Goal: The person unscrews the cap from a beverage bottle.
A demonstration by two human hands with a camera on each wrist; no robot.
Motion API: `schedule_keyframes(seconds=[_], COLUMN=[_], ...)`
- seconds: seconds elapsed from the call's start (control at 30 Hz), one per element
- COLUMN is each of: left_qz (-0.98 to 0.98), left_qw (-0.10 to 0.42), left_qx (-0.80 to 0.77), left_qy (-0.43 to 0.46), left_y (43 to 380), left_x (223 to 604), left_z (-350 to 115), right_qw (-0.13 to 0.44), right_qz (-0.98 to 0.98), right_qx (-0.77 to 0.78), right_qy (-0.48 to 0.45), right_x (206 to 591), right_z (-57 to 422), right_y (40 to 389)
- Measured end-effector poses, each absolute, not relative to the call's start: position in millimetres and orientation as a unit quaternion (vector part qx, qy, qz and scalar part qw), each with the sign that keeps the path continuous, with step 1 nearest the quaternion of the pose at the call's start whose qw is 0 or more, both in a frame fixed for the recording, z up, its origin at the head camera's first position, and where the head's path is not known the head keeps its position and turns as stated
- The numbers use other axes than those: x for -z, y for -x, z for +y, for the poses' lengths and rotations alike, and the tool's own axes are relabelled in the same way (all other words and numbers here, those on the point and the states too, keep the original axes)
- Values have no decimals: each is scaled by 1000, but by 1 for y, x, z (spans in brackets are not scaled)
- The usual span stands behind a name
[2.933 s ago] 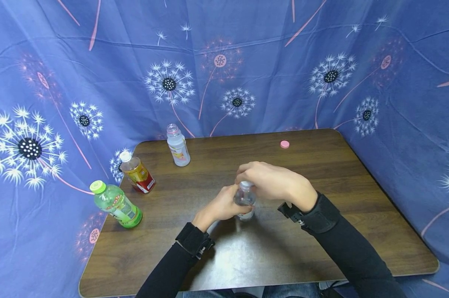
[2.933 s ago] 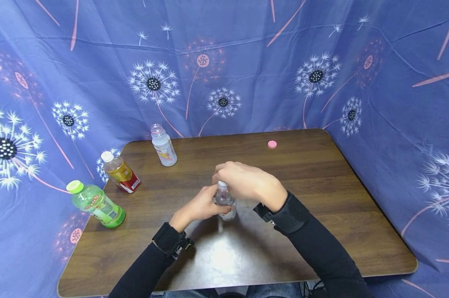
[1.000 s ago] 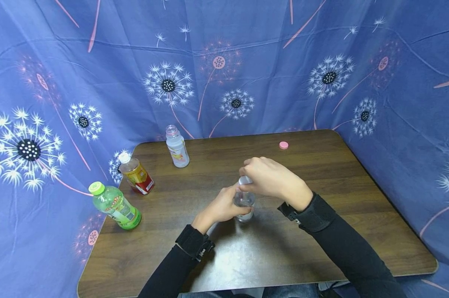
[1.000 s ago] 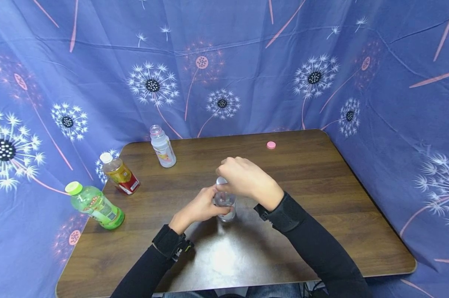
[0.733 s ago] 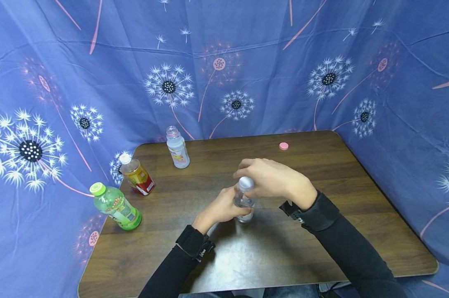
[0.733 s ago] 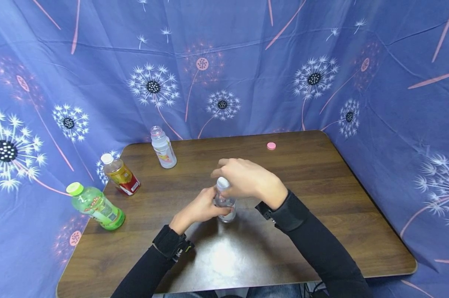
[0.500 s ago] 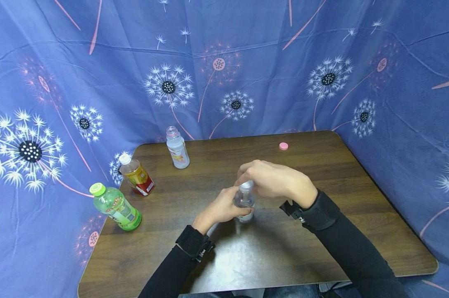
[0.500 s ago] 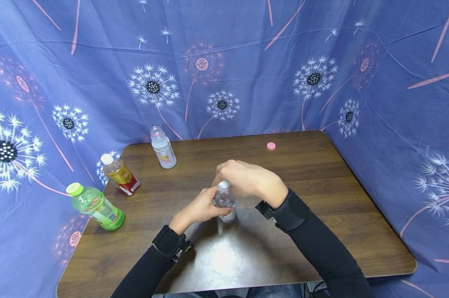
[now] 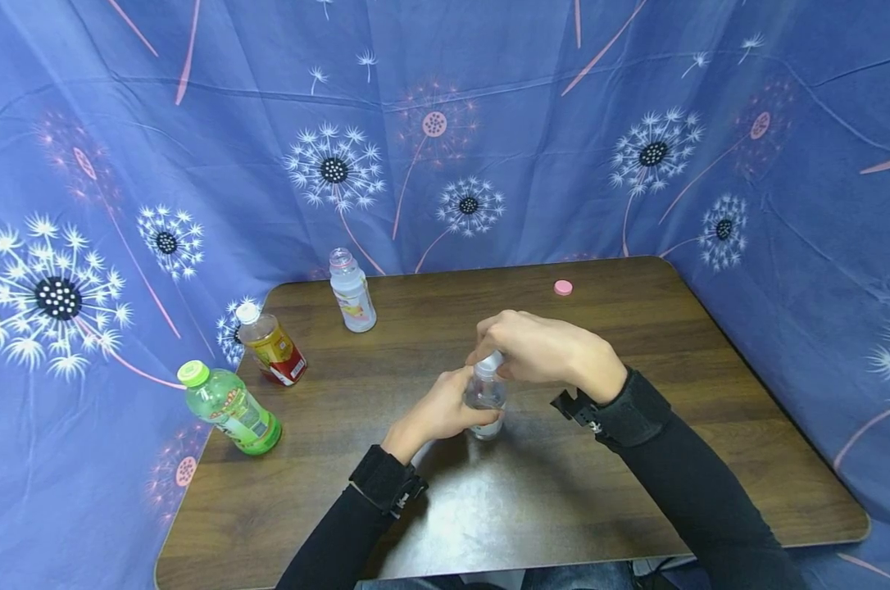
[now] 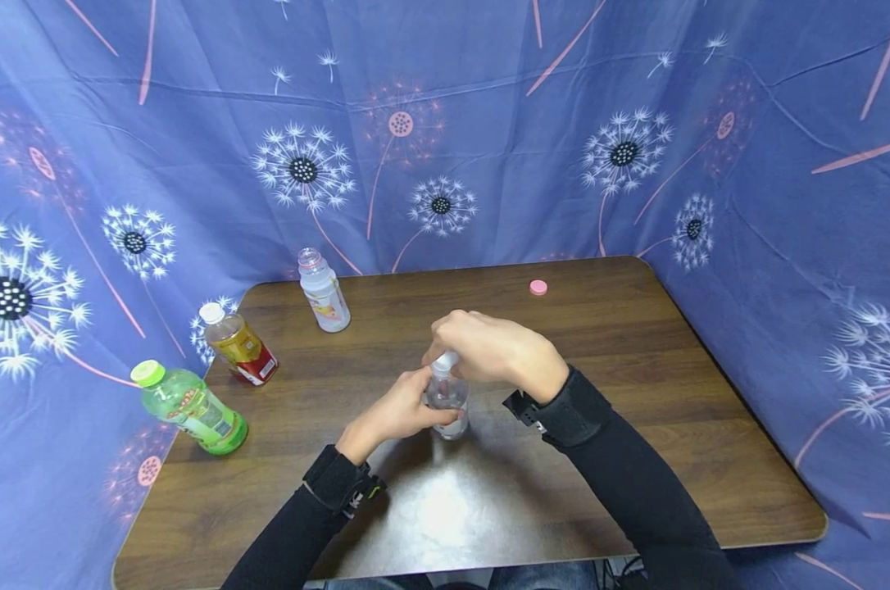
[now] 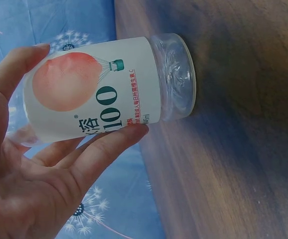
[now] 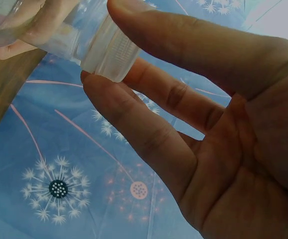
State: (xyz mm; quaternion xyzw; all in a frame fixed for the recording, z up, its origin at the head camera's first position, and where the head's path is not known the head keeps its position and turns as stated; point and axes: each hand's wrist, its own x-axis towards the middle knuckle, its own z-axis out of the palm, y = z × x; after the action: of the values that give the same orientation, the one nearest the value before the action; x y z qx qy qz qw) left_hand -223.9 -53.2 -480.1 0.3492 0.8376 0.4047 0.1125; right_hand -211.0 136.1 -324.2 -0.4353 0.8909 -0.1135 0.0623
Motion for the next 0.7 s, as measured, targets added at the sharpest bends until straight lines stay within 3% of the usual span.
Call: schedule_keyframes(seconds=[0.43,0.7], left_qz=[833,848], left_qw=[155,116], left_qx=[-416,-403], left_qy=[-330,-324], left_y=[224,219], left_x=[476,475], left_z=[-55,-52], right_qw=[57,45], right_qz=[887,899], right_qx=[131,123], right_qy=[440,418], right_x=[325,328], right_z=[138,138], right_y=[212,202])
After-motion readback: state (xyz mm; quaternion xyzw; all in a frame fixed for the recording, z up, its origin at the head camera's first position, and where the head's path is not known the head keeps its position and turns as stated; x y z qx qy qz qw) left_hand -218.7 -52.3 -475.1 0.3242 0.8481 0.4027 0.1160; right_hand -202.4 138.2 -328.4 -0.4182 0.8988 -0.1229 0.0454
